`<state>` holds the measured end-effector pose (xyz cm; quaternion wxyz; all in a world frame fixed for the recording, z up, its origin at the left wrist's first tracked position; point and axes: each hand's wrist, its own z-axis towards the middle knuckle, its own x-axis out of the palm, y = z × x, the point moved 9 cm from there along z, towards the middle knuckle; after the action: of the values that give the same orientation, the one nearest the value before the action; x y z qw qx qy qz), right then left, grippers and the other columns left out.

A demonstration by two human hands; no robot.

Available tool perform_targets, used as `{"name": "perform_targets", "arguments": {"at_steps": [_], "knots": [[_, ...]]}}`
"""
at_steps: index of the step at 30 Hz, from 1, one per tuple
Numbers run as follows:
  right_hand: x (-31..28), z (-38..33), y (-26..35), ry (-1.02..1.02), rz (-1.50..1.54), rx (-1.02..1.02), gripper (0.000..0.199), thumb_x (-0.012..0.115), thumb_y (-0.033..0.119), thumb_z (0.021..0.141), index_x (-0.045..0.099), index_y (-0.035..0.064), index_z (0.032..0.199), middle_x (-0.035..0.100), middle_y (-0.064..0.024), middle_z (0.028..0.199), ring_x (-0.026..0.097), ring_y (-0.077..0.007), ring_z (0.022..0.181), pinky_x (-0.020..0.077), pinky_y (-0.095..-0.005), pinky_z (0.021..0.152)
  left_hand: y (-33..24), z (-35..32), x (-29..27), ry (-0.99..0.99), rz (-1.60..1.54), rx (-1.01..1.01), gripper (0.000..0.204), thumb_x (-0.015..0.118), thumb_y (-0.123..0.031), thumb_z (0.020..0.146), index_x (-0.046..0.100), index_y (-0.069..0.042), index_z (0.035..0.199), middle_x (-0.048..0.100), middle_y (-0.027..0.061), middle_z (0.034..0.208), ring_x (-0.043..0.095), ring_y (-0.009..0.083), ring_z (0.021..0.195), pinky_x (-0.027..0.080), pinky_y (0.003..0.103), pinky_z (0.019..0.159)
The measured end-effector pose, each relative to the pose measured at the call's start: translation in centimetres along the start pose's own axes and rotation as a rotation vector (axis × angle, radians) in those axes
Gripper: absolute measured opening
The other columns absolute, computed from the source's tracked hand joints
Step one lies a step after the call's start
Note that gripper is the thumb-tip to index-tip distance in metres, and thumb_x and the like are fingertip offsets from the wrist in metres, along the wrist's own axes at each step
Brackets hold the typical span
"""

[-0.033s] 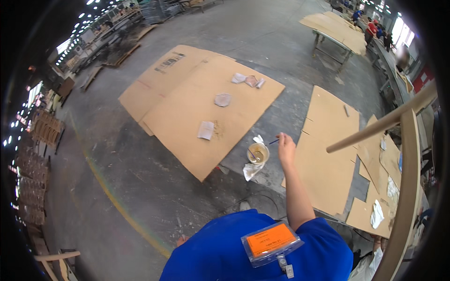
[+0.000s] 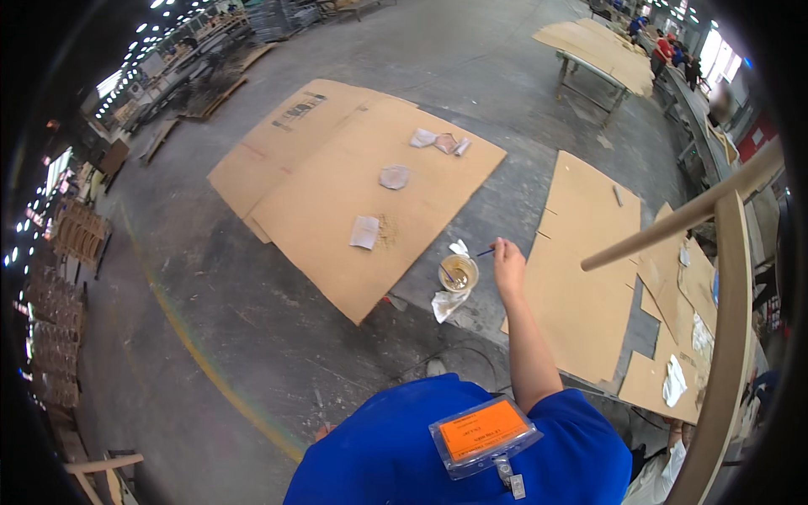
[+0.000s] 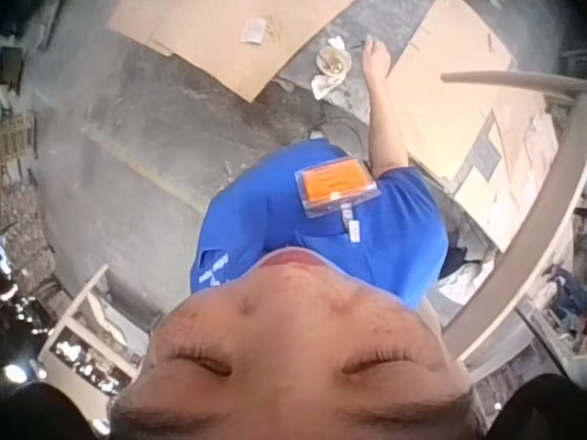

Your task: The person uses a small brush to apply a light-colored substance to the joints and edges of a wooden chair frame. They repeatedly dip the brush into a small container and carefully touch up the backrest and leg connections while holding the chair steady.

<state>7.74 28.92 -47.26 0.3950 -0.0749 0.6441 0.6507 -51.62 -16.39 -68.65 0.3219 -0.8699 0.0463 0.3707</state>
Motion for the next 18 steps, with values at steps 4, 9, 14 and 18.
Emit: {"name": "perform_targets", "arguments": {"at_steps": [4,9,14,18], "knots": [[2.3,-0.7,-1.5,0.088,-0.078,-0.014,0.032,0.058,0.033,0.105,0.076,0.0064,0.102,0.076,-0.0196,0.099,0.072,-0.0416,0.094,0.056,-0.051,0.082,1.9,1.1,0.7,0.006,0.046,-0.003,0.021,0.068,-0.018,0.096,0.07,0.002,0.096,0.071,0.0163,0.078,0.07,0.0303,0.071,0.053,0.047,0.064],[4.9,-1.6,-3.4,0.122,-0.15,-0.09,0.028,0.063,0.032,0.102,0.077,0.0074,0.102,0.077,-0.0144,0.092,0.075,-0.0362,0.089,0.0573,-0.0469,0.078,2.6,2.3,-0.3,-0.014,0.06,0.021,0.02,0.068,-0.017,0.096,0.069,0.004,0.094,0.069,0.0156,0.074,0.068,0.0278,0.065,0.052,0.046,0.06],[6.3,-1.6,-4.6,0.176,-0.174,-0.099,0.028,0.064,0.031,0.101,0.079,0.0081,0.103,0.079,-0.0119,0.091,0.075,-0.0345,0.088,0.058,-0.045,0.078,0.0,2.2,-1.9,-0.035,0.05,0.082,0.02,0.068,-0.015,0.097,0.067,0.005,0.092,0.067,0.0149,0.07,0.066,0.0254,0.06,0.051,0.045,0.057],[6.3,-1.6,-4.9,0.194,-0.198,-0.112,0.027,0.064,0.03,0.101,0.079,0.0078,0.102,0.079,-0.0127,0.092,0.075,-0.0353,0.088,0.0578,-0.0452,0.078,-1.3,1.3,-1.5,0.024,-0.097,0.095,0.018,0.067,-0.012,0.098,0.066,0.005,0.091,0.066,0.0142,0.069,0.064,0.0225,0.057,0.05,0.044,0.054]]}}
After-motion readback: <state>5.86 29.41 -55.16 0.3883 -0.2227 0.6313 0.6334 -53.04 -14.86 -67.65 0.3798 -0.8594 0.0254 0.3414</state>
